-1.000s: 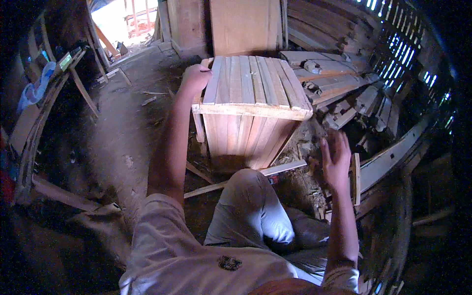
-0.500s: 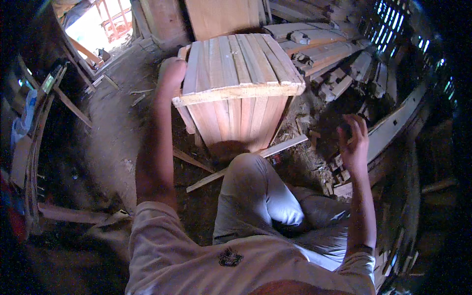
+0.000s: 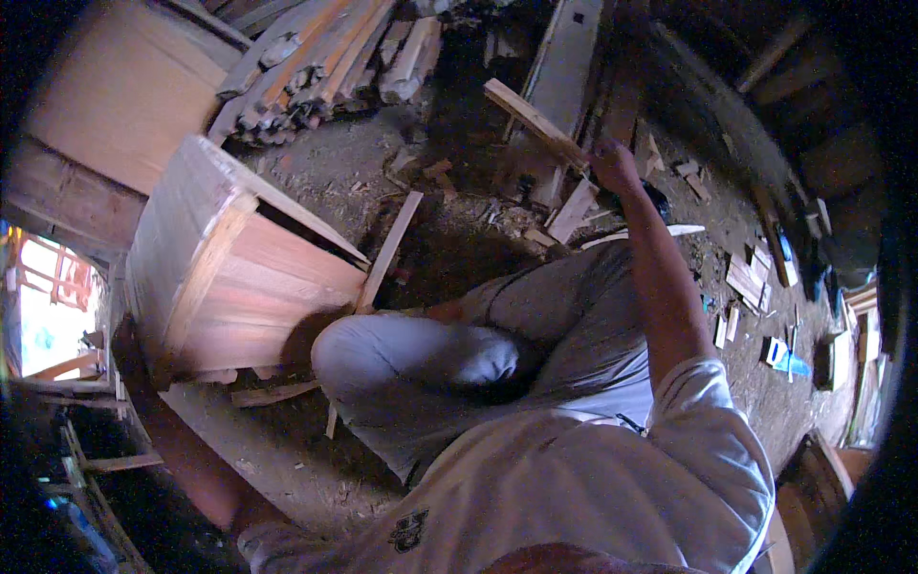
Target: The person assembles a wooden box by hand, inserting thin wooden slats into the sides of a partially built frame. The person sits on the floor, picks up slats, and fits them into place one by one.
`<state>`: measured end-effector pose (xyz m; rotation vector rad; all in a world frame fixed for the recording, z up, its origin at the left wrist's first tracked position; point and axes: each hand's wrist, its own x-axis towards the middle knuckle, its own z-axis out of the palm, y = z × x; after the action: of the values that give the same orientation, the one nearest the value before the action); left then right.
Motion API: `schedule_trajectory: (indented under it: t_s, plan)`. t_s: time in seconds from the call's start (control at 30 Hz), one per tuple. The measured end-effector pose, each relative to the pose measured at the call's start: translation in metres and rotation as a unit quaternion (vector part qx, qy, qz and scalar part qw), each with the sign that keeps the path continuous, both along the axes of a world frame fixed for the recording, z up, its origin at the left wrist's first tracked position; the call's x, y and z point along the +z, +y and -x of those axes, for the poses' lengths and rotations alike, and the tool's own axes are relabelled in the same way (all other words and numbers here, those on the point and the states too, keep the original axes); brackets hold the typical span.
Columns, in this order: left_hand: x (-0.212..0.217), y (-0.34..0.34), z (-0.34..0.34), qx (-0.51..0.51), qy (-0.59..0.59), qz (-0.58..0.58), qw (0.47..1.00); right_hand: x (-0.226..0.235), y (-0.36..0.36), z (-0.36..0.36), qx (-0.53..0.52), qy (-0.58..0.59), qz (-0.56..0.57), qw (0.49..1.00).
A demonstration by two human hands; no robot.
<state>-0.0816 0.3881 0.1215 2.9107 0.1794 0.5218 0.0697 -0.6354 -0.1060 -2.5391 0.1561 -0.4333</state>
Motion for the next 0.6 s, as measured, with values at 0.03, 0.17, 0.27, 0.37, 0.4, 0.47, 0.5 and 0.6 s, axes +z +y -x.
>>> schedule_trajectory:
  t_s: [0.03,0.17,0.27,0.37,0.4,0.47,0.5,0.6]
  plan:
    - [0.004,0.012,0.005,0.002,0.009,-0.013,1.0,-0.011,0.008,0.0,0.019,0.001,-0.069,0.997]
    - [0.016,0.037,0.0,0.046,0.014,0.002,0.999,-0.037,0.032,-0.021,0.032,-0.002,-0.229,0.973]
    - [0.008,0.007,0.0,0.079,-0.014,0.14,0.987,-0.017,0.056,-0.024,-0.05,0.069,-0.068,0.994]
    - [0.016,-0.006,-0.009,0.133,-0.008,0.284,0.95,-0.002,0.061,-0.018,-0.091,0.123,0.049,0.987]
    - [0.021,-0.002,-0.007,0.118,0.003,0.273,0.955,0.002,0.058,-0.016,-0.083,0.125,0.061,0.987]
    - [0.024,0.017,0.003,0.103,0.014,0.271,0.957,0.004,0.062,-0.016,-0.057,0.129,0.078,0.987]
    - [0.023,0.022,0.004,0.096,0.015,0.28,0.955,0.002,0.059,-0.018,-0.046,0.131,0.083,0.987]
    - [0.017,0.035,-0.004,0.091,0.009,0.324,0.942,-0.026,0.037,-0.031,-0.029,0.119,0.117,0.986]
